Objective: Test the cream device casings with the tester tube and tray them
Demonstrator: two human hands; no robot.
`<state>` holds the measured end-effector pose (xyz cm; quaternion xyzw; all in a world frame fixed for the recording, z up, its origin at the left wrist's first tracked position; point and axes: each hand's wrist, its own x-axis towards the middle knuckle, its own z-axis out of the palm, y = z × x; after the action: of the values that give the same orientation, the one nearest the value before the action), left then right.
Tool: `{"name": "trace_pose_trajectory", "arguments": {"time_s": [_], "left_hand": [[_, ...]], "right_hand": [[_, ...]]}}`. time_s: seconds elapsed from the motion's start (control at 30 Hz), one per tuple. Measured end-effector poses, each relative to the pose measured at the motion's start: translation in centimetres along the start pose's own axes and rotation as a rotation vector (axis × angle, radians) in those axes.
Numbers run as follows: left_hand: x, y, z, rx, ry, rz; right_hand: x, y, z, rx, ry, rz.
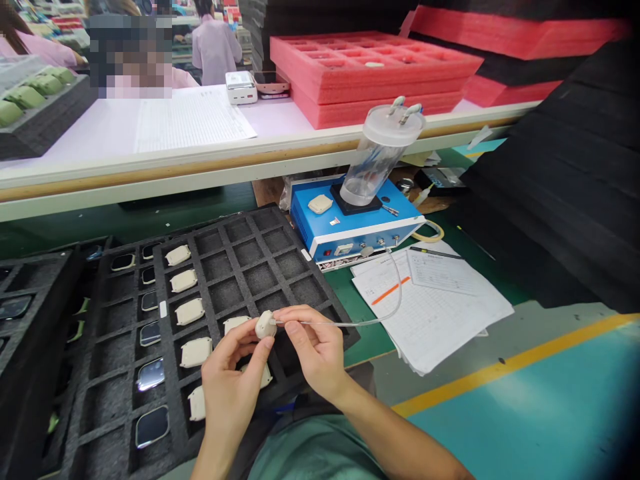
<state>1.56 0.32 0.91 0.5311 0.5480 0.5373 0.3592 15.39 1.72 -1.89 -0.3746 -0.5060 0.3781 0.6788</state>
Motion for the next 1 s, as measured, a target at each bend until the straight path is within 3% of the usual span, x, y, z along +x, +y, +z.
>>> {"name": "trace_pose_trajectory", "arguments": {"time_s": [1.0], "left_hand": [[0.09, -0.02, -0.05, 0.012, 0.001, -0.007]], "right_hand": [[-0.04, 0.0, 0.03, 0.005, 0.006, -0.008]]}}
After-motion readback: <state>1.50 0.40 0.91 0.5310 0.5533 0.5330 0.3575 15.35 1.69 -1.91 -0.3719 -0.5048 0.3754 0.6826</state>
